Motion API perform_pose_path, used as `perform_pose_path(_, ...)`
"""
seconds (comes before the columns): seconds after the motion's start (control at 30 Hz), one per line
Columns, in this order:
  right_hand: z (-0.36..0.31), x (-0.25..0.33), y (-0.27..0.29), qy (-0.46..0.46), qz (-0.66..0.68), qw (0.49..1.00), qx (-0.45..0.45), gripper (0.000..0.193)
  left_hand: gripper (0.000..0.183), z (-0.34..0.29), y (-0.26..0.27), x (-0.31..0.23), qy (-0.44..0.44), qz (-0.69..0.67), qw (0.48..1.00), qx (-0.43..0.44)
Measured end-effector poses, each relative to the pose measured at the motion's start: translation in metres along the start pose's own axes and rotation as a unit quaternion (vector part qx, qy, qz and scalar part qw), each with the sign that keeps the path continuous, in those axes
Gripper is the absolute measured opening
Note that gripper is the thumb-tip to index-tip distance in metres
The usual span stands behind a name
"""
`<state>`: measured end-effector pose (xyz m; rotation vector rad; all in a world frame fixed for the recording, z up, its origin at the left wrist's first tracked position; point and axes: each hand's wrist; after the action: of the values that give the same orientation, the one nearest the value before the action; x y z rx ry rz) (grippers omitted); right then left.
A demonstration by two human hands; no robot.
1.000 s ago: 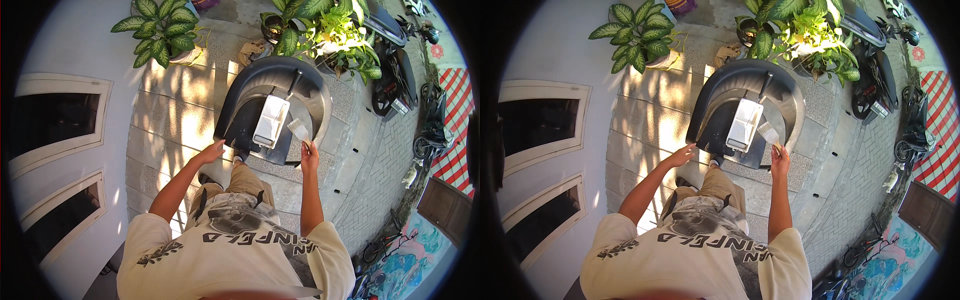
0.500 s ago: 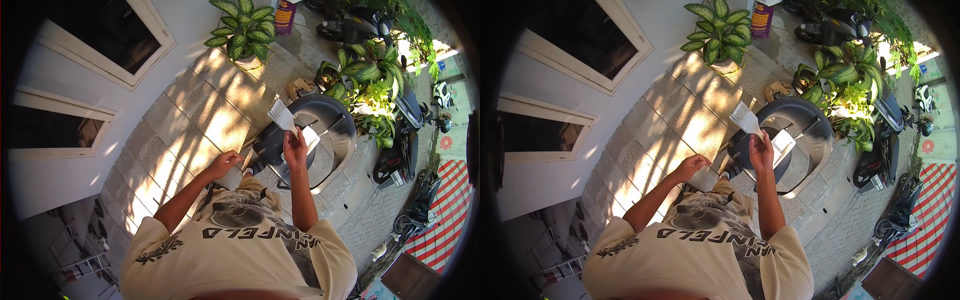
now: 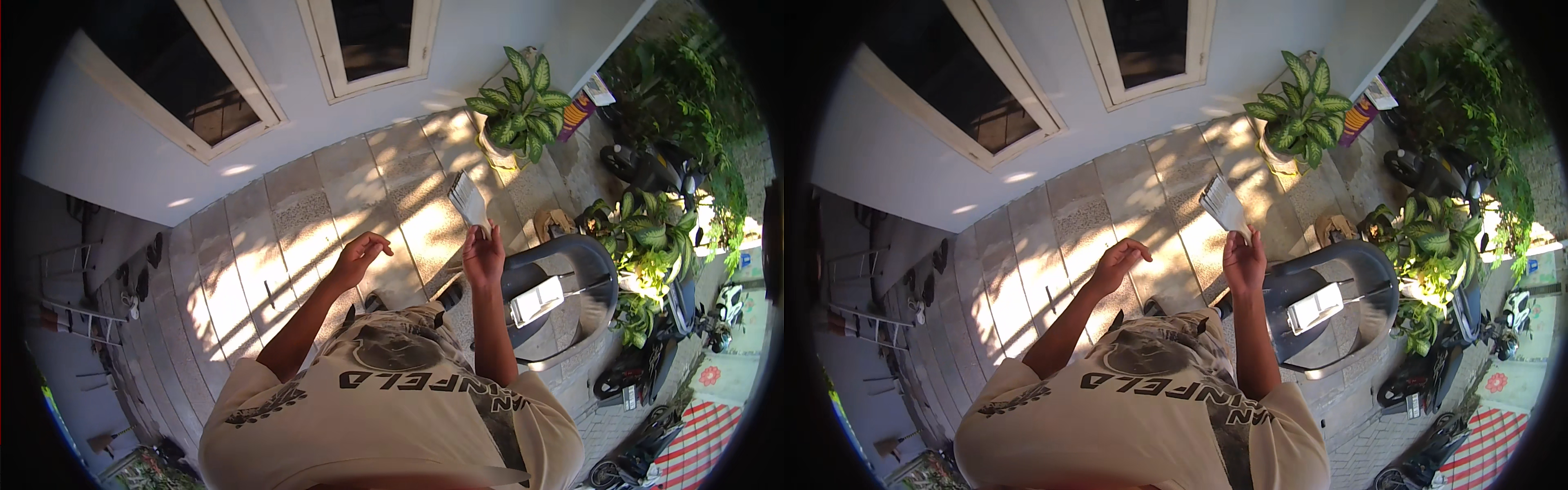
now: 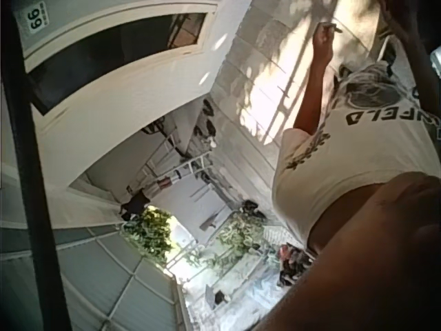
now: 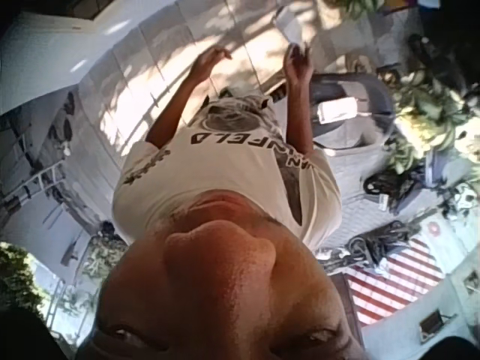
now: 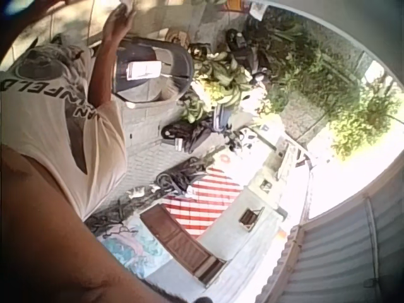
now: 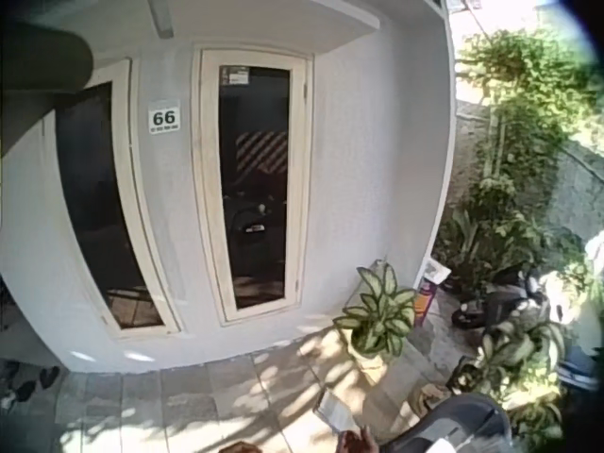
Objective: The person paints a white door frame with a paint brush, applying white paint from a paint container.
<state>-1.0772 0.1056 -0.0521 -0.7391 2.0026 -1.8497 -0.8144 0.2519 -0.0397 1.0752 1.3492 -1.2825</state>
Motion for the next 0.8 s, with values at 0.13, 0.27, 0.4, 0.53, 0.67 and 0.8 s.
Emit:
perform_pose_path(0.13,0.025,-0.051,-0.015,-0.036,0.014,0.999,0.002,0.025,0.014,-0.031,0.04,-0.016,-0.026,-0.014,0.997,-0.071)
perform_pose_path(0.27,0.057,-0.089,-0.027,-0.073,-0.041,0.996,-0.018,0.027,0.014,-0.053,0.074,-0.025,-0.063,-0.009,0.99,-0.127)
perform_pose_path(0.4,0.097,-0.115,-0.03,-0.142,-0.031,0.989,0.01,0.026,0.014,-0.063,0.097,-0.031,-0.069,-0.003,0.982,-0.177)
perform_pose_path(0.53,0.141,-0.147,-0.047,-0.164,-0.062,0.984,0.019,0.027,0.014,-0.059,0.125,-0.037,-0.088,-0.017,0.974,-0.206)
perform_pose_path(0.67,0.186,-0.174,-0.065,-0.165,-0.082,0.983,0.015,0.025,0.014,-0.042,0.157,-0.051,-0.106,-0.042,0.966,-0.23)
perform_pose_path(0.8,0.237,-0.191,-0.077,-0.172,-0.094,0.98,0.02,0.024,0.014,-0.014,0.195,-0.064,-0.123,0.001,0.963,-0.242)
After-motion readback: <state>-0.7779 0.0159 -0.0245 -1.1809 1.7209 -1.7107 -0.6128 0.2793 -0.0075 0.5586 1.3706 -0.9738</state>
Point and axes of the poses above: each hand's wrist, its own z-axis towards the middle knuckle, its own y-axis out of the back of the hand, x = y × z, and after that the axes turned 2 degrees about -y, right-handed
